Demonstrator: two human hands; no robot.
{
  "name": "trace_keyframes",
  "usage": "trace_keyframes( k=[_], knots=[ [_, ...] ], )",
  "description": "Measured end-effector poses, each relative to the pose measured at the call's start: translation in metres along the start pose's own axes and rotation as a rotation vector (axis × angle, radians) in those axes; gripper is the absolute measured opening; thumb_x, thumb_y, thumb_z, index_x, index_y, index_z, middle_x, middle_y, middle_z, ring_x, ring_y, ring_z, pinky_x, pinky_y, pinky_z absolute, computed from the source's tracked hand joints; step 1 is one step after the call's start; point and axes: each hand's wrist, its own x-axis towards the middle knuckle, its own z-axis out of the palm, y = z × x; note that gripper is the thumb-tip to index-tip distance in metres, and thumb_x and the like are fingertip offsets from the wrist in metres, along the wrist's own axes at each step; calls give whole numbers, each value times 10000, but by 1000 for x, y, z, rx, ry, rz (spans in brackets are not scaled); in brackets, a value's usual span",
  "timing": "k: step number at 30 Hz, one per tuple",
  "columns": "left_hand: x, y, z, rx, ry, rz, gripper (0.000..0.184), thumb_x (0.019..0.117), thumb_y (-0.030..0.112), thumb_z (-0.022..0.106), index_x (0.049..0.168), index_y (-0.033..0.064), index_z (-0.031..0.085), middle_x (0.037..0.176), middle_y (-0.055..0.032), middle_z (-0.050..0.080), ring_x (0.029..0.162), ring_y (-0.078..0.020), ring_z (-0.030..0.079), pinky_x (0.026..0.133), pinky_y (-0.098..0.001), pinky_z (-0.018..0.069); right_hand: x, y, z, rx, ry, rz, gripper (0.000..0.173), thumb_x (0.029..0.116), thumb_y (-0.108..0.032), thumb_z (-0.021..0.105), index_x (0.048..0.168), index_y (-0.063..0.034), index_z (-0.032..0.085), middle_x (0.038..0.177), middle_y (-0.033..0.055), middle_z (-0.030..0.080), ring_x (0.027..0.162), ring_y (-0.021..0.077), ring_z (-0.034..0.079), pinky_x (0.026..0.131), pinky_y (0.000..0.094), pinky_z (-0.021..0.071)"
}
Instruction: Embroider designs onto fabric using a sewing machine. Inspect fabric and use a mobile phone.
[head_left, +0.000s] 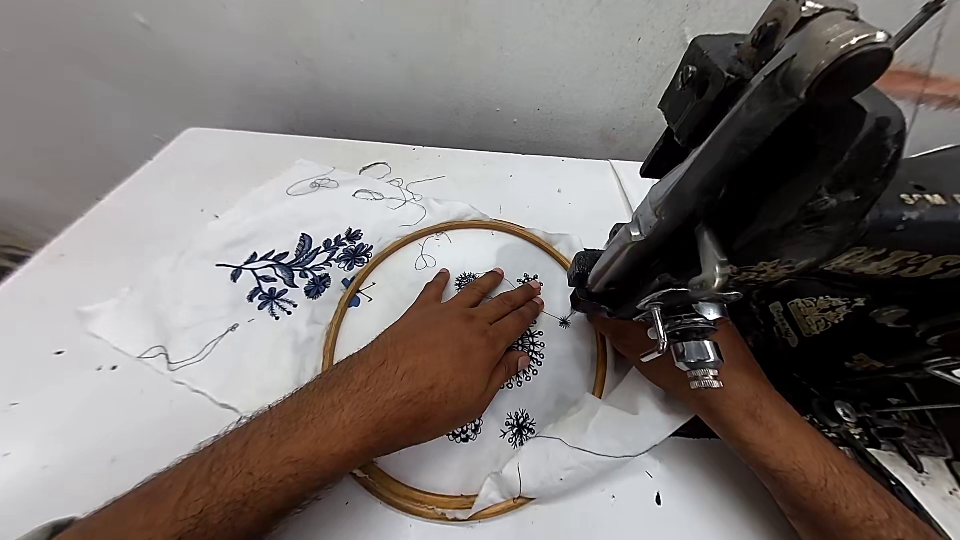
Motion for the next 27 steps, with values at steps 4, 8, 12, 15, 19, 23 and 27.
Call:
trace_keyframes(
  k=[4,8,12,15,19,23,27],
  knots=[
    [1,-1,-1,-6,5,10,564,1079,469,295,1551,216,474,1648,54,376,1534,-278,322,1142,-705,293,-1,0,-2,13,10,-46,257,832,-153,834,1054,-80,726,995,101,716,979,212,690,870,452,556],
    [16,-12,8,-80,223,51,390,1057,377,445,1304,211,697,1386,20,634,1281,-235,584,993,-511,489,-2,-5,-7,74,20,-66,259,807,-121,833,1029,-85,705,951,68,704,919,159,678,819,392,553],
    [38,-13,15,-157,384,48,178,998,212,598,1002,142,761,929,-24,646,896,-207,628,753,-405,495,2,-4,-9,52,2,-113,236,820,-144,837,1019,-82,726,951,78,716,920,185,688,834,430,554],
    [43,-10,10,-90,316,123,121,983,111,596,948,80,708,906,-57,621,888,-228,634,741,-384,529,1,-7,-12,47,5,-106,220,807,-105,829,985,-64,706,912,82,697,878,184,672,796,419,537],
    [38,-26,7,-241,235,198,326,1056,258,430,869,101,646,858,-21,570,856,-177,574,759,-367,459,7,-12,-14,33,-37,-34,240,843,-166,842,1023,-63,721,968,109,712,937,227,684,850,477,541],
    [31,-33,2,-727,349,139,331,1079,295,457,902,91,648,910,22,596,818,-43,566,723,-216,473,7,-9,-11,73,33,-125,247,823,-163,813,1011,-34,717,959,139,707,936,258,682,843,495,532],
    [34,-16,3,-1380,347,145,288,1111,169,374,980,47,600,982,-55,725,976,-140,714,958,-343,575,5,-13,-13,78,17,-88,259,818,-113,824,1022,-8,703,974,166,699,949,285,675,855,511,524]
  ],
)
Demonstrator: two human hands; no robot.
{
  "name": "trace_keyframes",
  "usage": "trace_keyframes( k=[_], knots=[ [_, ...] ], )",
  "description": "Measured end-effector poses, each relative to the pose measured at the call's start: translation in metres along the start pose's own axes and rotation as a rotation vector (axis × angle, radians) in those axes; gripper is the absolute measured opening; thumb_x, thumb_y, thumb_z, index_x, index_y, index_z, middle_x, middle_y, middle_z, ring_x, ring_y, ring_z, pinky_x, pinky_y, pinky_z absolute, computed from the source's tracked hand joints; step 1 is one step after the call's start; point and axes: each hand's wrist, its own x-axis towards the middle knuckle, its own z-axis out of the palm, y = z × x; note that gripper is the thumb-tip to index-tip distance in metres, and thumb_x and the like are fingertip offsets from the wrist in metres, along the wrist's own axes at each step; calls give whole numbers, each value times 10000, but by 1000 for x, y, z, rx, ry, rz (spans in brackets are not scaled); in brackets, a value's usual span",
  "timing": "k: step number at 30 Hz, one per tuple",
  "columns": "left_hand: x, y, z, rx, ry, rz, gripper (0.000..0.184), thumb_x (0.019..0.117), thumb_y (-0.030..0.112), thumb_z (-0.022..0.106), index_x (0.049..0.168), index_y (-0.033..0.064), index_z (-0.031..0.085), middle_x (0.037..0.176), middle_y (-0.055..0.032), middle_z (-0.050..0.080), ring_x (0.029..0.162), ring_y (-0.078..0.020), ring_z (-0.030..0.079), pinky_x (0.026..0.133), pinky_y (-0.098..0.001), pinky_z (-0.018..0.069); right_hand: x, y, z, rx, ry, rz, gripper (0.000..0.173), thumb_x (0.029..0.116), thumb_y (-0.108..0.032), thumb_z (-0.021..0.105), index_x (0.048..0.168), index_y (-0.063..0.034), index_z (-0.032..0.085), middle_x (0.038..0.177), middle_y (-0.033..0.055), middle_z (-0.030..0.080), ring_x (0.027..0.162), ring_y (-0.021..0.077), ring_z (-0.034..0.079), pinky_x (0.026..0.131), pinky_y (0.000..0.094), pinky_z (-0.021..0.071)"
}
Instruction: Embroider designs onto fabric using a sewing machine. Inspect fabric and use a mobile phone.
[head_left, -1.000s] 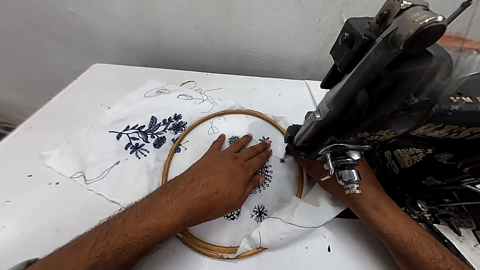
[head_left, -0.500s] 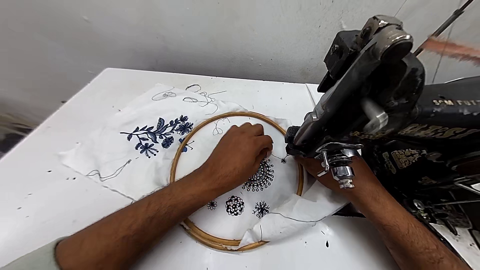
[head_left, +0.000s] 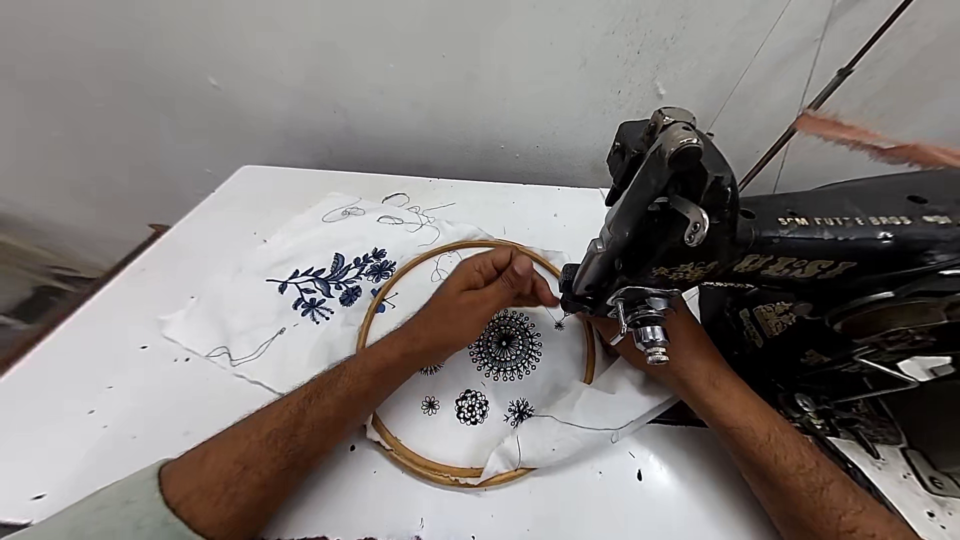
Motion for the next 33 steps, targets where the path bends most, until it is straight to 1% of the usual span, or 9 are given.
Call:
trace_keyframes(
  k=[3,5,7,9,10,12,15,21,33],
  knots=[
    [1,-6,7,21,-34,-31,292,1099,177,414,878,73,573,786,-13,637,788,-112,677,804,-299,594,0,0,-1,-30,-5,-22,249,815,-100,827,1012,-1,713,973,177,703,939,301,680,850,522,524],
    [1,-9,9,187,6,-44,299,1090,204,455,828,96,550,657,38,491,581,-36,493,557,-180,417,0,-3,-3,-22,-21,-6,246,819,-86,829,1016,4,710,972,179,700,940,300,677,854,519,522],
    [0,-9,5,422,107,-12,290,1082,231,493,836,92,562,620,35,450,506,-34,410,477,-181,319,0,-2,-2,-18,-17,-12,238,814,-85,831,1000,-5,707,958,165,698,930,288,675,839,510,522],
    [-1,-8,-6,808,180,40,174,1047,218,559,1025,60,630,790,-34,590,615,-107,540,559,-270,461,0,1,0,-24,-8,-30,236,822,-118,822,1003,-12,714,960,159,704,931,284,681,841,512,529],
    [-2,-3,-13,977,153,8,271,1031,216,584,1233,37,615,1071,-104,651,822,-195,645,722,-371,563,0,1,-1,-20,-6,-26,229,836,-125,814,1009,-12,716,963,161,705,934,282,682,844,511,530],
    [-2,6,-21,1159,99,-68,471,1025,267,593,1428,29,537,1471,-171,516,1258,-351,570,1014,-549,488,-3,-2,-5,27,18,2,208,863,-108,800,1021,-13,703,954,154,699,921,262,680,834,497,535],
    [-6,8,-20,1254,58,43,256,1019,281,546,1055,100,723,1376,-83,625,1256,-310,572,951,-567,453,-5,-9,-12,69,86,27,200,850,-54,785,1016,-14,680,909,134,685,859,234,674,780,482,542],
    [-28,8,11,1313,-263,-55,546,1067,485,401,1482,163,552,1583,7,476,1473,-279,421,1127,-616,371,-8,1,-1,-59,12,5,271,808,-104,822,1035,-17,703,962,141,705,937,259,686,836,484,545],
    [-29,9,14,1367,-284,-122,603,1088,509,263,1557,188,463,1650,28,377,1528,-294,333,1161,-665,296,-8,9,9,44,91,-13,270,778,-82,833,1012,-68,699,921,63,704,896,147,685,806,377,561]
  ],
)
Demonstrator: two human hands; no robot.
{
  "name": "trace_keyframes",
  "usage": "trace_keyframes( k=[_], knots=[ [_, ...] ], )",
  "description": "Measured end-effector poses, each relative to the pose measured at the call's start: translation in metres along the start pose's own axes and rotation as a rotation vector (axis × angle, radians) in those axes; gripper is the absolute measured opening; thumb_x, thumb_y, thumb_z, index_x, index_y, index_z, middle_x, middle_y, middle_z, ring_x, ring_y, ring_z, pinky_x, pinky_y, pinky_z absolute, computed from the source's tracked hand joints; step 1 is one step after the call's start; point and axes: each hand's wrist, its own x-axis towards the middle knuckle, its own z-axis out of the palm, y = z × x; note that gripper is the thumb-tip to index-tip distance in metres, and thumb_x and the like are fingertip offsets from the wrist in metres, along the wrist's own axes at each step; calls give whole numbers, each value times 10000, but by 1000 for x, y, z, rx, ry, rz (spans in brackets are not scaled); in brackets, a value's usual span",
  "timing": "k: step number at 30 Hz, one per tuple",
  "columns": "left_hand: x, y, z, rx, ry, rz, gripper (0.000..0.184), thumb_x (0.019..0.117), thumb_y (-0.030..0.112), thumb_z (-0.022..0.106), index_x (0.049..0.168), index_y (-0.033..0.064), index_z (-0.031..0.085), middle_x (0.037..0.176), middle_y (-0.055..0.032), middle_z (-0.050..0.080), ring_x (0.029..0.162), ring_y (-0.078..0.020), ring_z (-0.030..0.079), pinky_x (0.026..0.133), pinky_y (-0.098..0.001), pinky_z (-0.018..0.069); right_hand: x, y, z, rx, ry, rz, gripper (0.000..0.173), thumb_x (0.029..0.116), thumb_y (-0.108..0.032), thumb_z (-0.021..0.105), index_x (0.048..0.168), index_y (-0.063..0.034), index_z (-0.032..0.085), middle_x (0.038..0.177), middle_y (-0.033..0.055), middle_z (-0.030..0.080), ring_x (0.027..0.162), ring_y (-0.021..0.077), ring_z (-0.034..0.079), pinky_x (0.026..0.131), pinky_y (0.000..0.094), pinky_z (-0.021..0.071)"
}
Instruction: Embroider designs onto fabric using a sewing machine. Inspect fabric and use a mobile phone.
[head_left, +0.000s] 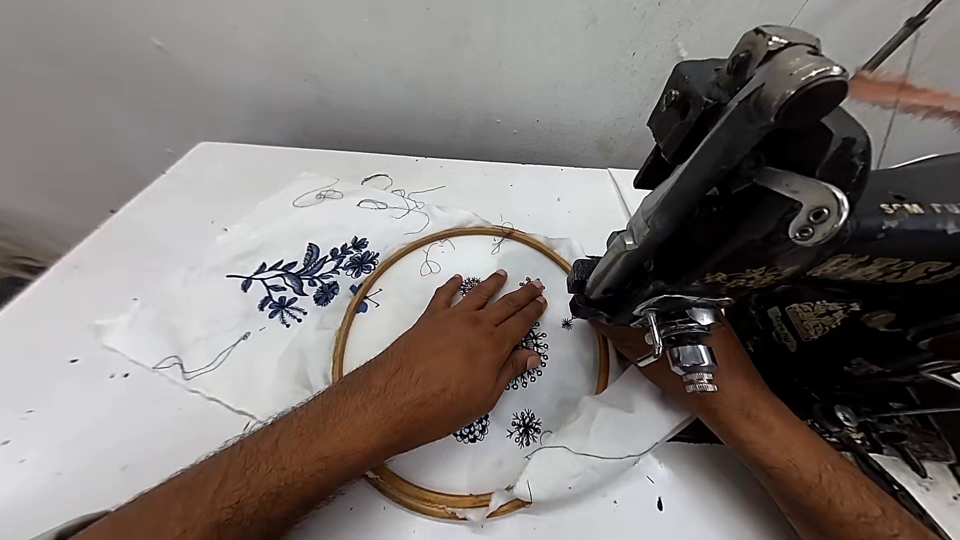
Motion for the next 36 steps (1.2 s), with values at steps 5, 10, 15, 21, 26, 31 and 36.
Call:
trace_keyframes(
  k=[5,10,15,21,26,31,36],
  knots=[
    [0,0,-1,8,-9,7,600,1086,507,268,1560,191,459,1655,27,367,1531,-292,327,1165,-658,299,1,2,1,-36,-15,-21,267,788,-126,829,1023,-76,712,950,75,708,932,175,684,830,411,557],
    [-2,0,-1,29,-17,6,601,1084,506,267,1560,193,458,1650,30,376,1526,-287,337,1156,-652,314,2,1,0,-66,-35,-26,253,800,-144,833,1017,-79,721,951,81,711,932,190,686,831,426,554],
    [-2,0,-2,27,-14,7,597,1083,510,274,1554,199,469,1646,36,383,1528,-279,334,1159,-650,317,2,4,2,-87,-45,-17,244,805,-143,832,1016,-86,722,954,75,713,934,188,688,833,422,554],
    [-2,0,-1,28,-4,8,601,1083,511,266,1548,193,476,1643,30,388,1523,-287,343,1156,-649,318,3,3,0,-47,-34,-41,250,800,-156,826,1017,-92,721,940,57,711,916,154,684,820,394,556],
    [1,-4,-2,19,23,43,581,1070,516,331,1505,187,531,1606,26,447,1491,-289,397,1121,-626,365,2,-6,-10,60,86,-36,210,792,-179,745,954,-58,686,831,15,676,787,38,648,727,245,532],
    [14,-23,-2,-102,167,109,474,1054,427,465,1378,127,636,1445,-6,599,1276,-235,580,940,-517,471,4,-11,-15,46,160,-51,260,841,-166,734,1053,-32,663,942,102,665,891,161,655,779,400,531],
    [21,-46,-1,-218,163,194,408,1054,354,500,1335,113,670,1372,-36,640,1236,-245,596,960,-527,471,2,-9,-12,-83,130,-119,173,853,-42,733,997,30,672,924,205,681,891,341,687,769,560,537]
  ],
)
